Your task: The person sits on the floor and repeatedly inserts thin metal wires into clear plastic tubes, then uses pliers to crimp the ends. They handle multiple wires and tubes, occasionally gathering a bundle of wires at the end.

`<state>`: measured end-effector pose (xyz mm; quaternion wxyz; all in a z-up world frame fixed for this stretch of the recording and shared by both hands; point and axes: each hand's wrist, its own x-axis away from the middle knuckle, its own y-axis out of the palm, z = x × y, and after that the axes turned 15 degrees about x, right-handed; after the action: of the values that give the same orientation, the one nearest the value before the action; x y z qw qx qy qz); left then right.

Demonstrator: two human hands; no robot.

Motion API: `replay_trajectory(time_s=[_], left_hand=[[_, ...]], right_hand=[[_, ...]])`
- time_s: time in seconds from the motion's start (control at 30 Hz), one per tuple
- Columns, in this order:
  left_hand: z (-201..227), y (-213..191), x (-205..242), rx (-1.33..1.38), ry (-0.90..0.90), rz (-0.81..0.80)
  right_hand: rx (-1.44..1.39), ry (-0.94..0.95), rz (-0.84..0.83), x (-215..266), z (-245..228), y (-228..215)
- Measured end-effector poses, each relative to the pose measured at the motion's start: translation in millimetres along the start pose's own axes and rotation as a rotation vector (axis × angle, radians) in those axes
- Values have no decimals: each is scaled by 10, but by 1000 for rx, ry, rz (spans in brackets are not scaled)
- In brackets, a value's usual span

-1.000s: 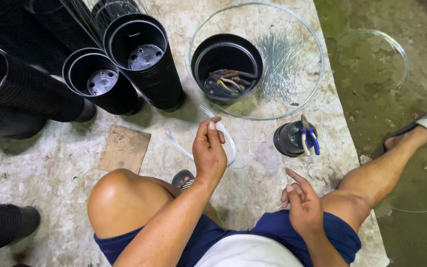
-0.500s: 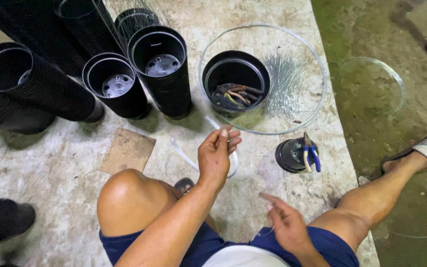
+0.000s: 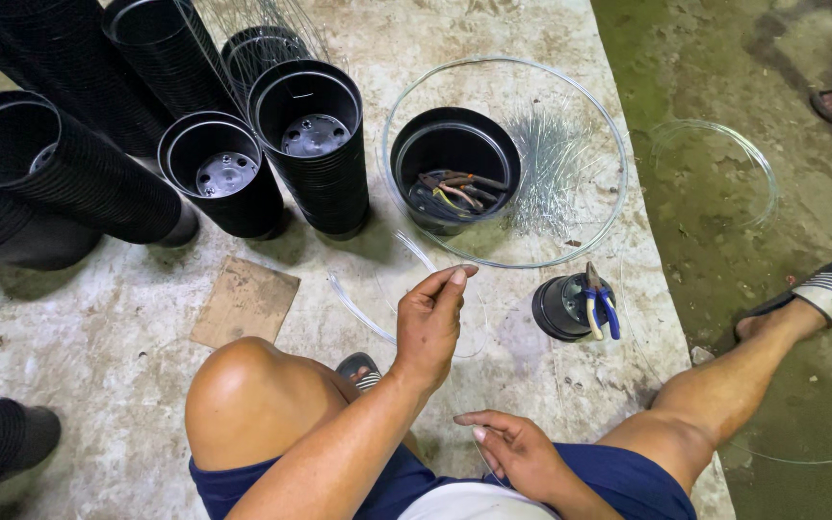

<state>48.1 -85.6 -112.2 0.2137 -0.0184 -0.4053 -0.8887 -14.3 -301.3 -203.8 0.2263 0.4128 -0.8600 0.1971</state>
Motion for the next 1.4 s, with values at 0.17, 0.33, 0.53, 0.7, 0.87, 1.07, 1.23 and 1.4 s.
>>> replay_trajectory(time_s=[0.17, 0.33, 0.53, 0.7, 0.87, 1.07, 1.23, 1.4], left_hand=[[25, 23, 33, 27, -31, -15], [68, 20, 36, 58, -40, 19], [112, 21, 41, 113, -62, 18], [119, 23, 55, 113, -71, 14], [112, 11, 23, 77, -58, 38], [85, 12, 6, 158, 22, 14], [112, 41, 29, 154, 34, 3], [152, 40, 26, 146, 31, 2]], right_hand=[[60, -5, -5, 23, -28, 7], [78, 13, 0, 9, -67, 21], [86, 34, -11, 14, -95, 11], [79, 13, -7, -2, -29, 19], [8, -127, 81, -6, -48, 5], [199, -370, 430, -8, -633, -240], [343, -412, 588, -132, -1126, -20], [224, -247, 544, -236, -1109, 38]])
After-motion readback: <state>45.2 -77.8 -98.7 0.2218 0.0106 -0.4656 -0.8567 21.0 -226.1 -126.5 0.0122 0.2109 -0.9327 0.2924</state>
